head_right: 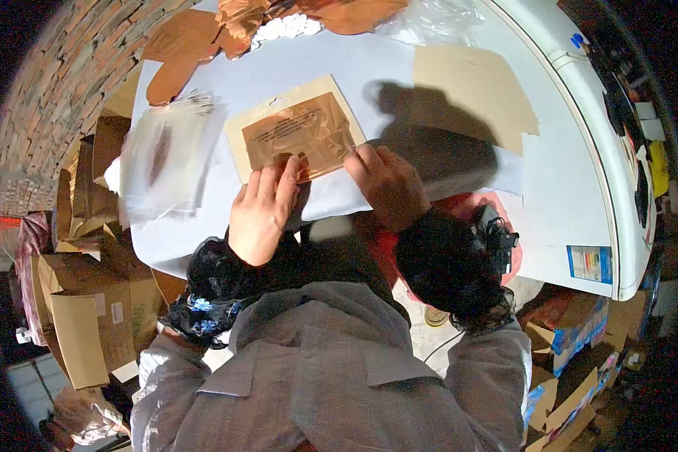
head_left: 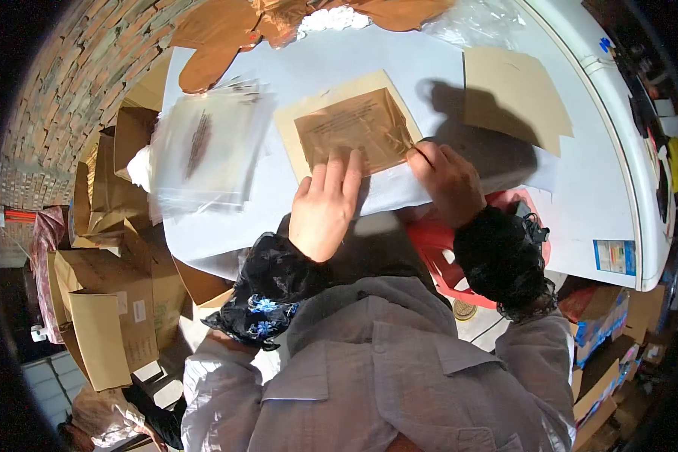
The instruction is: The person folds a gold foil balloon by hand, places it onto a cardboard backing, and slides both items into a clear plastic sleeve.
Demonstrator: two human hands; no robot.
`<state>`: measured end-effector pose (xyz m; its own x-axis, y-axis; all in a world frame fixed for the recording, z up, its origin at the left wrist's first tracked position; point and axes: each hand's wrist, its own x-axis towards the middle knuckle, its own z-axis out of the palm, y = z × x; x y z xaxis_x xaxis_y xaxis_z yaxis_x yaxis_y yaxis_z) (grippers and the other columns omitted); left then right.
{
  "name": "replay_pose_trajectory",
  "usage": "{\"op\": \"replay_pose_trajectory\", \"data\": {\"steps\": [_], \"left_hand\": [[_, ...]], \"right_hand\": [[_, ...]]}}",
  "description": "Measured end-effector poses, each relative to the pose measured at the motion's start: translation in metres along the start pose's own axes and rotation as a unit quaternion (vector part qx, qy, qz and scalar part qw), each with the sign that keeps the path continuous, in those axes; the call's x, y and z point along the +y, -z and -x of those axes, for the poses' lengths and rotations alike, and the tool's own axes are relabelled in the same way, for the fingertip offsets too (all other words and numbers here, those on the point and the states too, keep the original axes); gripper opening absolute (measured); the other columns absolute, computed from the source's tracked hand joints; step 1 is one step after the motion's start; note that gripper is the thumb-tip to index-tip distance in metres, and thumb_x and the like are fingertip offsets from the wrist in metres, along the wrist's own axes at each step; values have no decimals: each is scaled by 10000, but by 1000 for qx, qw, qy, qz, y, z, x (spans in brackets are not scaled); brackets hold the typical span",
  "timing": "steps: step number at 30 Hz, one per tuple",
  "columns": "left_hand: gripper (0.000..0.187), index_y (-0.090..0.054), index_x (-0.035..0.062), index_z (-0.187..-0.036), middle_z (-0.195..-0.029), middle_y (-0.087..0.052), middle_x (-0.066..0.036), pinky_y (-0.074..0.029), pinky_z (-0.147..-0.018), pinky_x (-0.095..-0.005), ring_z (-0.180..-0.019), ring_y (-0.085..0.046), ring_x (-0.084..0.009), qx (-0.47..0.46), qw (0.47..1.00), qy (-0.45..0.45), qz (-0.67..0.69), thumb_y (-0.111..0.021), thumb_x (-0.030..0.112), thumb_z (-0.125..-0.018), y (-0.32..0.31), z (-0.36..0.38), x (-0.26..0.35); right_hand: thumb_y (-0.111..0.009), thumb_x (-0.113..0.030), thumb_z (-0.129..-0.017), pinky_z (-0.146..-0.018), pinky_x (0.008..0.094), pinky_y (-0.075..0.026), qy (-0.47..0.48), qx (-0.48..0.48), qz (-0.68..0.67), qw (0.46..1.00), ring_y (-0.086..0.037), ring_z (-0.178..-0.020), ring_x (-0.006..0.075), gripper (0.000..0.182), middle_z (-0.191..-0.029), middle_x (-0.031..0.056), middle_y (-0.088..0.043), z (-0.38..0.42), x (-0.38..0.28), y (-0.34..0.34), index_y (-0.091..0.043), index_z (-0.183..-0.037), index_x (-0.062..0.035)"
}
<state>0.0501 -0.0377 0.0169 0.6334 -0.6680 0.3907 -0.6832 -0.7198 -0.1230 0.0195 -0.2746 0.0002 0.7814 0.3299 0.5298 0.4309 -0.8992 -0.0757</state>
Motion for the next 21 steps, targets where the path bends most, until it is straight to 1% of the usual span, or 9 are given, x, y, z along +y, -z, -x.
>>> {"op": "replay_pose_trajectory", "data": {"steps": [3, 6, 7, 10, 13, 15, 19, 21], "left_hand": [[444, -565, 42, -1287, -1038, -565, -71, -496, -799, -345, -972, -580, -232, -12, 999, -29, -33, -600, 154, -859, -1, -1, 3], [299, -587, 67, -1137, -1011, -559, -78, -481, -796, -334, -969, -572, -221, -38, 997, -43, -54, -589, 141, -848, 1, -6, 9], [193, -571, 83, -1029, -986, -549, -82, -480, -800, -343, -946, -563, -226, -4, 997, -47, -54, -593, 138, -845, 1, -8, 10], [176, -573, 83, -1010, -985, -546, -84, -479, -806, -352, -926, -558, -233, -57, 998, -2, -30, -594, 139, -844, -2, -10, 14], [193, -573, 80, -1023, -979, -540, -87, -481, -821, -354, -913, -553, -236, -15, 1000, -17, -21, -597, 142, -841, -9, -10, 12], [213, -567, 77, -1042, -980, -540, -89, -481, -834, -356, -924, -556, -238, -26, 999, -25, -28, -598, 139, -840, -8, -11, 9], [230, -565, 68, -1060, -1021, -541, -105, -475, -875, -377, -969, -555, -256, -43, 999, -21, -16, -594, 130, -841, -7, -11, 7], [229, -569, 59, -1055, -1074, -544, -118, -468, -897, -399, -1006, -550, -274, -24, 1000, 5, 16, -599, 123, -838, -7, -11, 5]], "right_hand": [[-623, -122, -787, -749, 384, -569, 24, 6, 10, 1000, -621, -898, 274, 257, -993, 102, -560, -1, 2, 1, -563, -1030, -62], [-625, -130, -788, -764, 381, -574, 23, -32, 31, 999, -625, -922, 271, 254, -1000, 94, -560, 0, 3, 2, -573, -1028, -65], [-625, -132, -788, -765, 377, -574, 28, -33, 27, 999, -624, -927, 268, 252, -1005, 91, -561, 0, 3, 2, -577, -1026, -67], [-625, -139, -788, -777, 374, -573, 43, -38, 20, 998, -622, -939, 263, 246, -1018, 84, -564, -2, 4, 3, -588, -1022, -74], [-625, -148, -790, -814, 388, -564, 58, -36, 23, 997, -620, -946, 269, 242, -1032, 81, -569, -3, 5, 3, -593, -1021, -82], [-625, -155, -792, -844, 402, -555, 75, -31, 31, 996, -619, -949, 276, 242, -1045, 81, -573, -4, 8, 1, -594, -1021, -85], [-643, -138, -809, -893, 405, -534, 80, -15, -19, 996, -613, -1010, 286, 239, -1075, 86, -582, -5, 13, -1, -597, -1035, -77], [-664, -120, -814, -907, 398, -527, 71, -14, -66, 995, -607, -1050, 286, 254, -1111, 87, -589, -1, 17, -10, -601, -1055, -69]]}}
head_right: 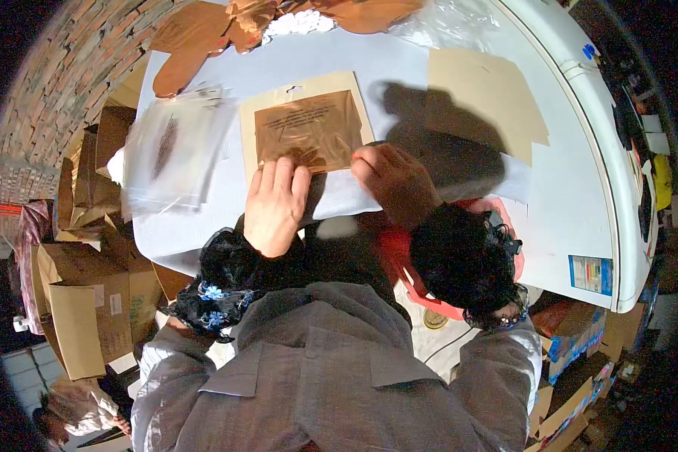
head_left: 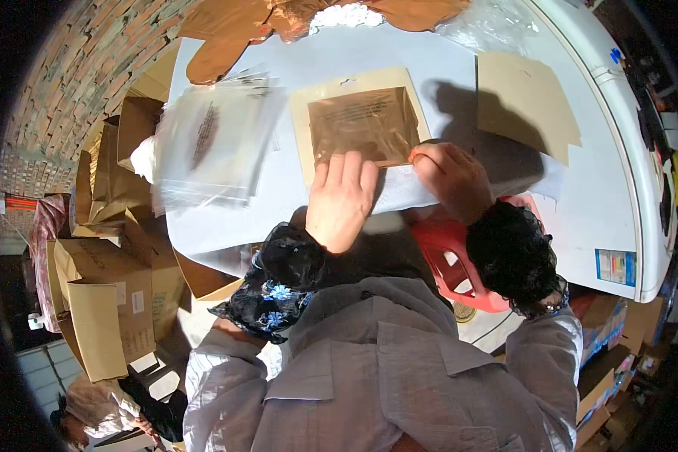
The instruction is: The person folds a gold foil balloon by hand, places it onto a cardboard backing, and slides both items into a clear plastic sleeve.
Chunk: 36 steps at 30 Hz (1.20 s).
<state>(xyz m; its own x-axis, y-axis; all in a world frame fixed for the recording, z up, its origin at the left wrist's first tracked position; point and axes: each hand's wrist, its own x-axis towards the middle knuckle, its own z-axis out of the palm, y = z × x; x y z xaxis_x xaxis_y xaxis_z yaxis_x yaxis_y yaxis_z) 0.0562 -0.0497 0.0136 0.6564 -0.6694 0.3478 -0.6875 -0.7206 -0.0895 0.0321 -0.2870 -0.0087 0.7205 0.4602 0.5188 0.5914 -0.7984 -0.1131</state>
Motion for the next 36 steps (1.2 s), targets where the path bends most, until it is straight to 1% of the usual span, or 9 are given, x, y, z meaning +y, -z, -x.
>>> {"op": "replay_pose_trajectory", "data": {"steps": [4, 7, 14, 21, 24, 26, 32, 35, 36], "left_hand": [[263, -579, 49, -1074, -1170, -544, -143, -456, -932, -431, -1081, -539, -314, 91, 994, 22, 64, -622, 108, -821, -6, -1, -3], [275, -604, 97, -1079, -1200, -550, -121, -450, -957, -427, -1121, -527, -328, 123, 991, 55, 23, -647, 102, -807, -4, 1, 0], [400, -695, 219, -1159, -1179, -567, -47, -476, -941, -391, -1105, -510, -285, 94, 990, -28, 99, -661, 116, -774, -12, 9, -7], [341, -729, 196, -1111, -1113, -582, -38, -477, -930, -385, -1093, -503, -283, 111, 984, -25, 134, -664, 115, -786, -13, 13, -9], [348, -731, 189, -1111, -1094, -581, -34, -476, -928, -387, -1091, -502, -284, 116, 983, -30, 137, -676, 118, -775, -15, 12, -10], [352, -733, 187, -1110, -1085, -581, -31, -476, -926, -387, -1088, -502, -284, 114, 984, -31, 133, -683, 115, -769, -15, 11, -11], [351, -731, 183, -1104, -1092, -581, -60, -470, -933, -399, -1065, -530, -285, 128, 982, -27, 139, -684, 109, -764, -14, 10, -10], [362, -714, 152, -1138, -1162, -591, -89, -462, -960, -407, -1107, -554, -291, 68, 984, 0, 163, -664, 128, -780, -9, 14, -7], [368, -704, 138, -1153, -1192, -591, -95, -460, -969, -407, -1132, -554, -291, 79, 986, -4, 145, -655, 136, -788, -9, 15, -5]], "right_hand": [[-720, -100, -795, -949, 405, -508, -30, 16, -14, 999, -593, -1123, 291, 355, -1200, 85, -589, -3, -3, -2, -608, -1129, -59], [-745, -101, -774, -976, 408, -500, -14, 28, 19, 999, -583, -1161, 290, 414, -1251, 86, -583, -16, -6, 5, -609, -1162, -56], [-731, -136, -791, -997, 391, -498, -6, 12, 60, 998, -563, -1210, 270, 359, -1280, 94, -582, -36, -20, -2, -625, -1123, -50], [-723, -146, -810, -976, 351, -504, -16, 10, 65, 998, -565, -1202, 228, 264, -1255, 62, -610, -49, -30, -5, -658, -1051, -58], [-721, -147, -814, -973, 353, -506, -29, 2, 70, 997, -576, -1189, 236, 249, -1245, 69, -618, -50, -32, -5, -656, -1038, -59], [-648, -163, -830, -948, 364, -520, -15, 8, 75, 997, -599, -1144, 256, 210, -1190, 101, -625, -50, -34, -7, -627, -1009, -54], [-588, -182, -841, -943, 373, -526, -26, -19, 63, 997, -620, -1105, 274, 227, -1173, 125, -631, -46, -37, -13, -613, -1027, -54], [-591, -181, -845, -958, 373, -525, -27, -18, 55, 998, -617, -1128, 280, 245, -1195, 130, -630, -42, -35, -15, -617, -1049, -48], [-591, -181, -847, -963, 373, -524, -26, -15, 50, 998, -616, -1139, 282, 250, -1203, 132, -630, -42, -34, -17, -619, -1055, -46]]}}
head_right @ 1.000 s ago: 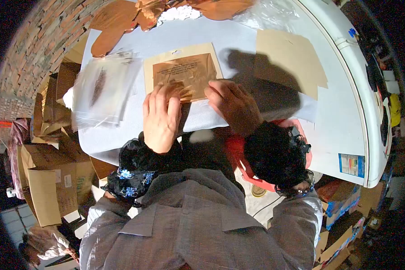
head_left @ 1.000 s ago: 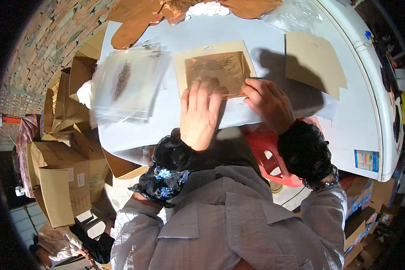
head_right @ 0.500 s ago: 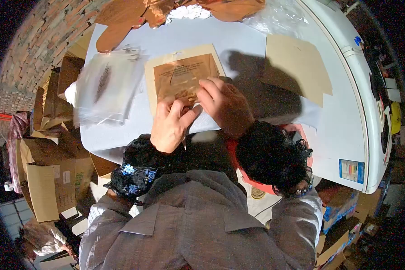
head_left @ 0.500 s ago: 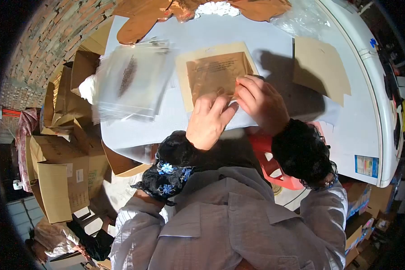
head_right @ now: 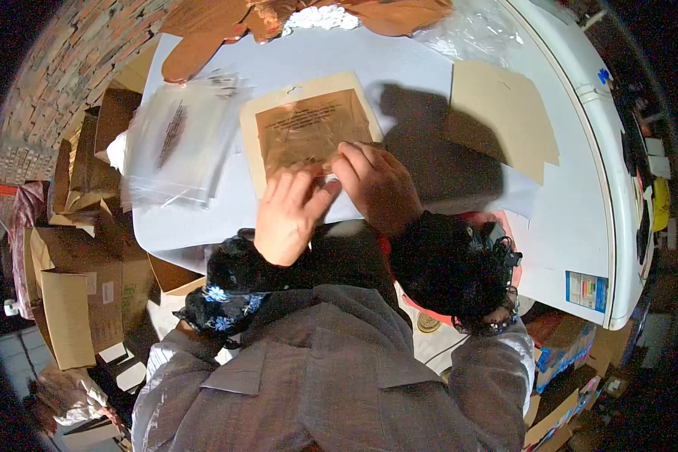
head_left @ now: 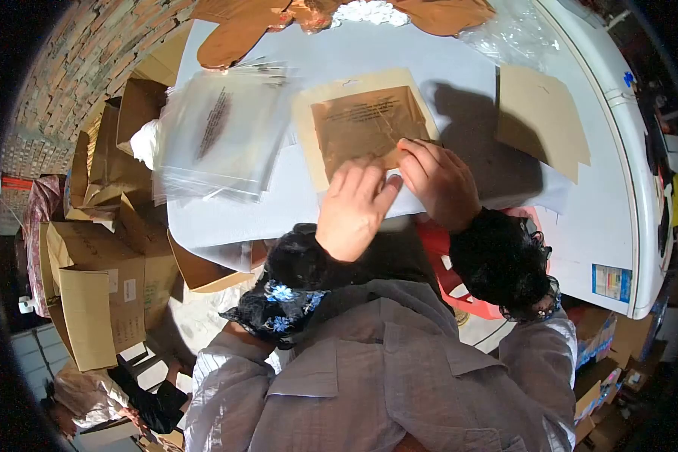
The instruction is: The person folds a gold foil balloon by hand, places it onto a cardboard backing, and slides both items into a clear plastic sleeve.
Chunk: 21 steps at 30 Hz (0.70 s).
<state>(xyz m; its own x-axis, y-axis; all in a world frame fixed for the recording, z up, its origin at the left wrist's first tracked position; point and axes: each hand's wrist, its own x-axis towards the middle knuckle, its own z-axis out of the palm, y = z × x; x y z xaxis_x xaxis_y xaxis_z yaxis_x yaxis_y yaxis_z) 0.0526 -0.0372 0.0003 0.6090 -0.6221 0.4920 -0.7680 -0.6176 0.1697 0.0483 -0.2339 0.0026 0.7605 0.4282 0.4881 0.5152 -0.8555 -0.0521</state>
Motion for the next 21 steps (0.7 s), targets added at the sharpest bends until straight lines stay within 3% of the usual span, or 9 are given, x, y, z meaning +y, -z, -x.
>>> {"op": "replay_pose_trajectory", "data": {"steps": [5, 12, 21], "left_hand": [[404, -650, 79, -1218, -1316, -581, -115, -449, -1008, -408, -1249, -533, -294, 6, 999, 2, -52, -617, 164, -824, -8, 10, 9], [443, -621, 85, -1271, -1345, -559, -111, -444, -1011, -404, -1254, -520, -281, 17, 1000, 8, -25, -610, 165, -835, -13, 16, 5], [398, -685, 176, -1202, -1227, -572, -55, -445, -965, -396, -1116, -525, -259, 73, 994, 28, -70, -641, 169, -807, -14, 17, 9]], "right_hand": [[-609, -160, -851, -988, 380, -519, -6, -8, -2, 1000, -607, -1178, 288, 245, -1245, 124, -623, 4, -3, 0, -628, -1070, -51], [-642, -139, -842, -995, 387, -515, -3, 21, 30, 999, -597, -1198, 283, 207, -1241, 102, -612, 6, -4, -8, -642, -1037, -70], [-703, -181, -818, -884, 383, -512, 30, 39, 38, 998, -603, -1016, 246, 353, -1095, 54, -585, 23, -6, 4, -625, -1162, -157]]}}
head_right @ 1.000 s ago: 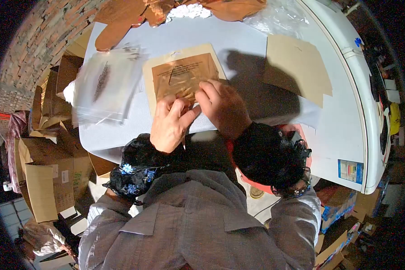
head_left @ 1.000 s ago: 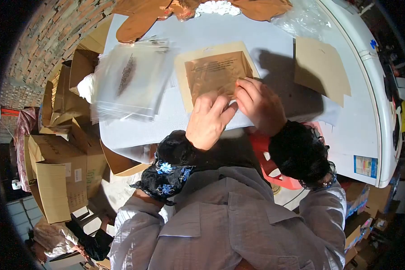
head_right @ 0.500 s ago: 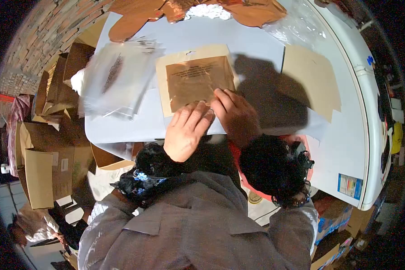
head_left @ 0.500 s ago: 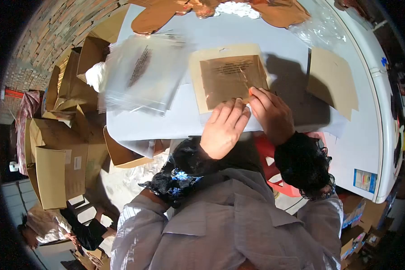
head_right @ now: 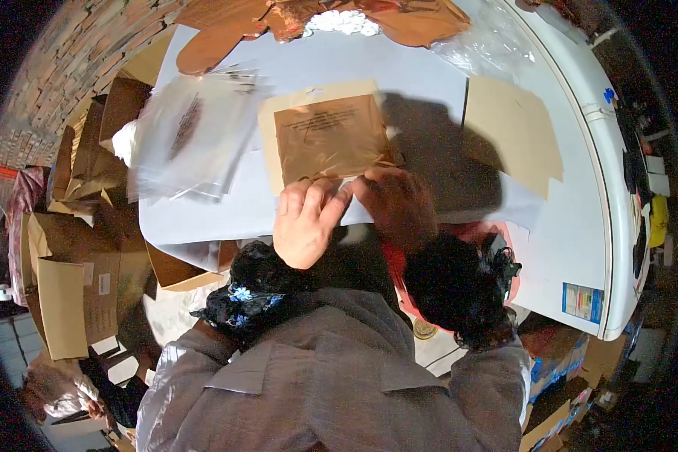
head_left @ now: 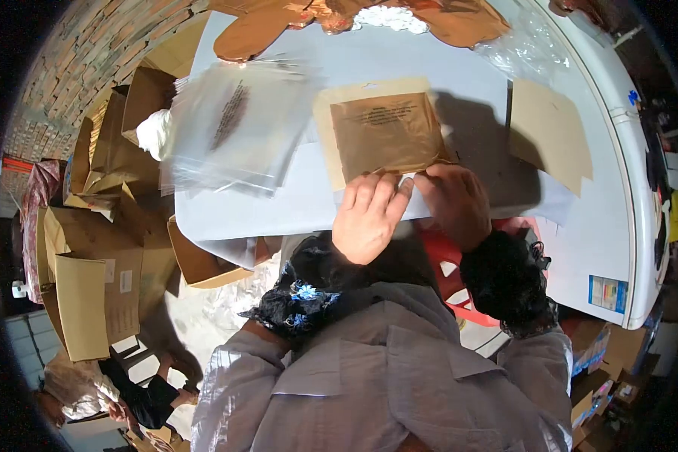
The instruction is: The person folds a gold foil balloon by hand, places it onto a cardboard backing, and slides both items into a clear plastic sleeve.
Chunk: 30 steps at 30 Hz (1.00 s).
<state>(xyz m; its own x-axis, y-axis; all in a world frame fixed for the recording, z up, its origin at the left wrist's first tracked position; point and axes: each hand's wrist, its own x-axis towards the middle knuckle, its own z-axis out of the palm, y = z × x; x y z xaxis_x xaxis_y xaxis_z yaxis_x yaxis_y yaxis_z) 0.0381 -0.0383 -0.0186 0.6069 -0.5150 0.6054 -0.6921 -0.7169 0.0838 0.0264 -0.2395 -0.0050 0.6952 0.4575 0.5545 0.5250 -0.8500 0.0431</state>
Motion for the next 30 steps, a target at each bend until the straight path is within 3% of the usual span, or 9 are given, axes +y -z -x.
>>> {"op": "replay_pose_trajectory", "data": {"steps": [6, 12, 15, 18, 21, 30], "left_hand": [[395, -694, 171, -1194, -1186, -584, -35, -451, -944, -386, -1116, -530, -254, 14, 1000, 2, 17, -648, 159, -802, -4, 0, 0], [410, -690, 157, -1197, -1192, -579, -43, -459, -932, -389, -1117, -528, -254, 5, 1000, 6, 20, -647, 163, -789, -4, 0, 1], [405, -661, 87, -1208, -1242, -574, -67, -407, -1035, -405, -1211, -512, -260, -6, 1000, 7, 29, -615, 173, -815, -4, 2, 1], [401, -662, 82, -1204, -1253, -571, -72, -405, -1040, -409, -1212, -511, -269, 2, 1000, 0, 27, -616, 174, -816, -4, 2, 0], [442, -678, 151, -1218, -1271, -563, -45, -440, -987, -411, -1137, -508, -280, 11, 1000, 0, 20, -644, 177, -778, -4, 1, -1], [425, -655, 104, -1220, -1324, -574, -47, -411, -1027, -409, -1199, -528, -249, -8, 999, -5, 49, -620, 176, -803, -1, -1, -3]], "right_hand": [[-754, -124, -794, -890, 372, -490, -51, -1, 2, 999, -580, -1029, 237, 443, -1102, 28, -582, 12, -13, 0, -657, -1225, -153], [-770, -236, -805, -911, 400, -490, -61, -8, -38, 997, -597, -1029, 254, 510, -1102, 51, -582, 5, -15, 2, -597, -1274, -134], [-777, -272, -794, -919, 405, -483, -57, -12, -31, 998, -593, -1043, 261, 531, -1115, 58, -576, 4, -14, -1, -595, -1268, -119], [-772, -287, -792, -920, 410, -478, -62, -23, -29, 997, -582, -1055, 267, 534, -1131, 65, -568, 1, -14, 0, -596, -1263, -107], [-768, -281, -793, -912, 418, -475, -74, -40, -34, 996, -571, -1051, 273, 534, -1145, 70, -561, 0, -15, -1, -594, -1264, -99], [-741, -250, -828, -951, 477, -418, -94, -82, -60, 990, -531, -1089, 338, 607, -1203, 119, -523, 0, -17, -4, -496, -1357, -77]]}}
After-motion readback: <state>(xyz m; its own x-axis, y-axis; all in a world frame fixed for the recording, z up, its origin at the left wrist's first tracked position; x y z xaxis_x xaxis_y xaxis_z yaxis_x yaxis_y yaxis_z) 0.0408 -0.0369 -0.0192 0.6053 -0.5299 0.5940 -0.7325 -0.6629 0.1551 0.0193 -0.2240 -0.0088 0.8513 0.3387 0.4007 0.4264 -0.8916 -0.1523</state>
